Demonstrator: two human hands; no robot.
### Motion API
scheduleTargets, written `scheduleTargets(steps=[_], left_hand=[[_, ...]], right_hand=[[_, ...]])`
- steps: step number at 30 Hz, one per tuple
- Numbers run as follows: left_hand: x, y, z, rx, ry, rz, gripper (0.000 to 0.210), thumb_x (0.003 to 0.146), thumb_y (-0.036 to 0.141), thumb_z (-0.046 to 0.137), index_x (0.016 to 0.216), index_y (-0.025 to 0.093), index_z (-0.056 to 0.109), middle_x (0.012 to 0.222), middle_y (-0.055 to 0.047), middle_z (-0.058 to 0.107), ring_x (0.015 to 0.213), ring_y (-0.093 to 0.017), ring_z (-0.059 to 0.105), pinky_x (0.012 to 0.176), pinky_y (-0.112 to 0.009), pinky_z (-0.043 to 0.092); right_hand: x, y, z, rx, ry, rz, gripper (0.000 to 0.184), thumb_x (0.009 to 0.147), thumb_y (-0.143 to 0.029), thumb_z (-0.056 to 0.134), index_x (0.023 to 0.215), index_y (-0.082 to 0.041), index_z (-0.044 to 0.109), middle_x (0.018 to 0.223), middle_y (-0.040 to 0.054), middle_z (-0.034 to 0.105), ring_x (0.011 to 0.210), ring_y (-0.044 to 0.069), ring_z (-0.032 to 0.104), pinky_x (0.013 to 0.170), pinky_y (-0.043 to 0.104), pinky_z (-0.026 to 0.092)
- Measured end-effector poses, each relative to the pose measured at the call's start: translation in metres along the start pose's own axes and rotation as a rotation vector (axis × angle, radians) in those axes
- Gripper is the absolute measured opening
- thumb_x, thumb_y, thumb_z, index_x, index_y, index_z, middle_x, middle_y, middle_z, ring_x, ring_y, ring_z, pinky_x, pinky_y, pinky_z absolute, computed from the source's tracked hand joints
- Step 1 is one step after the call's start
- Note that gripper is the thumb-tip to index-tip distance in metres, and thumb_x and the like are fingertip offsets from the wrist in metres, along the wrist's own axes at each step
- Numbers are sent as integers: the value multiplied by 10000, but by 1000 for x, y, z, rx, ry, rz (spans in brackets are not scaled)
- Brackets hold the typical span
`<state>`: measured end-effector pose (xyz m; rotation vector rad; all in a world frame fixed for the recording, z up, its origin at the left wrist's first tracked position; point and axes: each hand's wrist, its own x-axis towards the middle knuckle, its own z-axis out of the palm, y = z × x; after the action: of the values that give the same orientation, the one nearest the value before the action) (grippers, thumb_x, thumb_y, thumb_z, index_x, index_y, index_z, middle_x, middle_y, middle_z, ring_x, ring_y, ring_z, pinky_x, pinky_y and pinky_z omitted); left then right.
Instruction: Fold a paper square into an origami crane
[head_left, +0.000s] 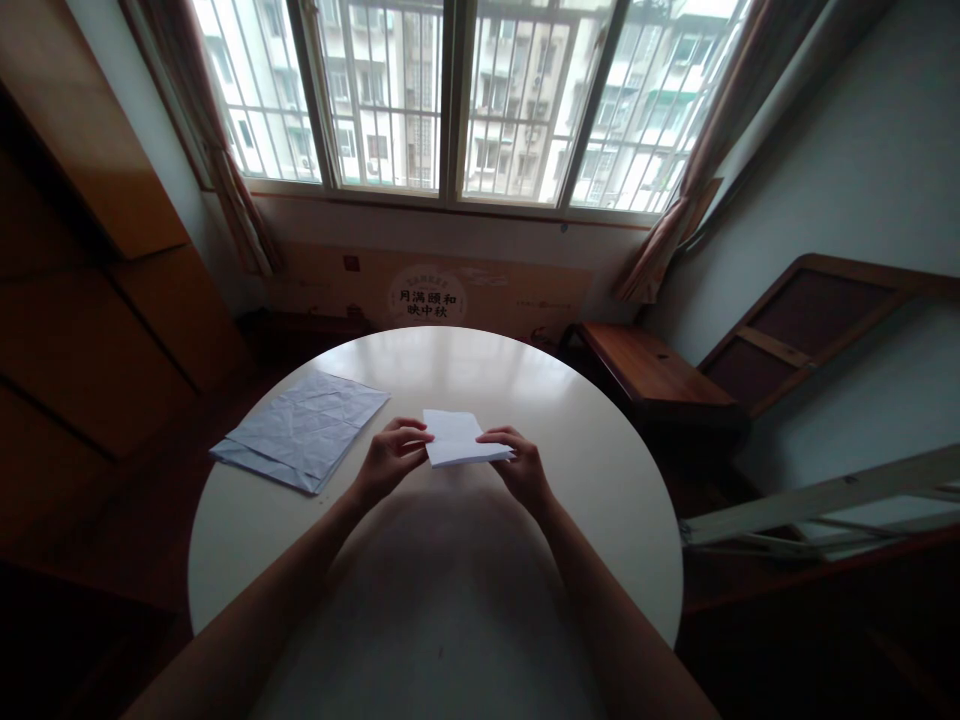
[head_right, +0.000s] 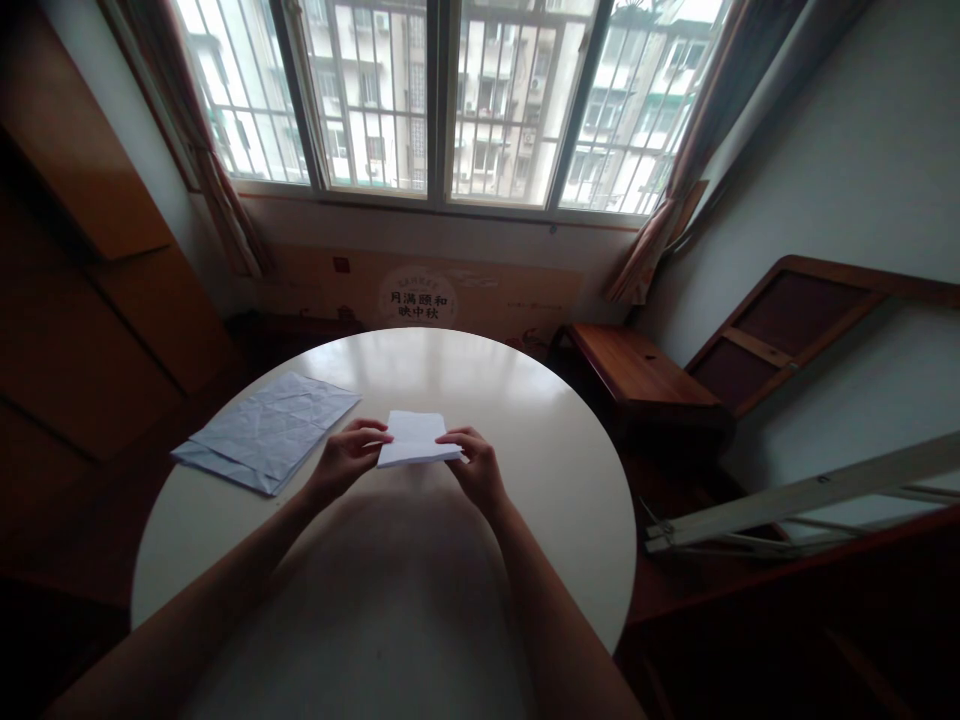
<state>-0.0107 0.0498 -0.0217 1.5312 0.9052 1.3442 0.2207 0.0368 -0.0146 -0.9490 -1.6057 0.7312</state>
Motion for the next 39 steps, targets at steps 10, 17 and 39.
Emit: scheduleTargets(steps=[10,17,39], left_hand=[[0,6,3,-249,10,-375,443,467,317,886,827,105,738,1094,-158,661,1011,-305,641,947,-445,471],[-2,7,3,-198,-42,-369,396,542,343,849,854,119,751,888,-123,726,862,-258,672,811,-366,499],[1,1,2,-305,78,-347,578,600,368,826,1082,104,648,948,-134,705,774,-198,666,680,-299,511]], right_hand=[[-3,9,0,26,32,-44,255,734,-434,722,874,-221,734,971,87,629,922,218,619,826,366,513],[-3,4,2,64,-62,3,326,648,-466,779,873,-232,743,988,85,596,943,218,608,832,375,519],[0,7,6,247,-35,340,371,559,-488,805,609,-142,681,1306,140,479,957,217,613,796,360,534]])
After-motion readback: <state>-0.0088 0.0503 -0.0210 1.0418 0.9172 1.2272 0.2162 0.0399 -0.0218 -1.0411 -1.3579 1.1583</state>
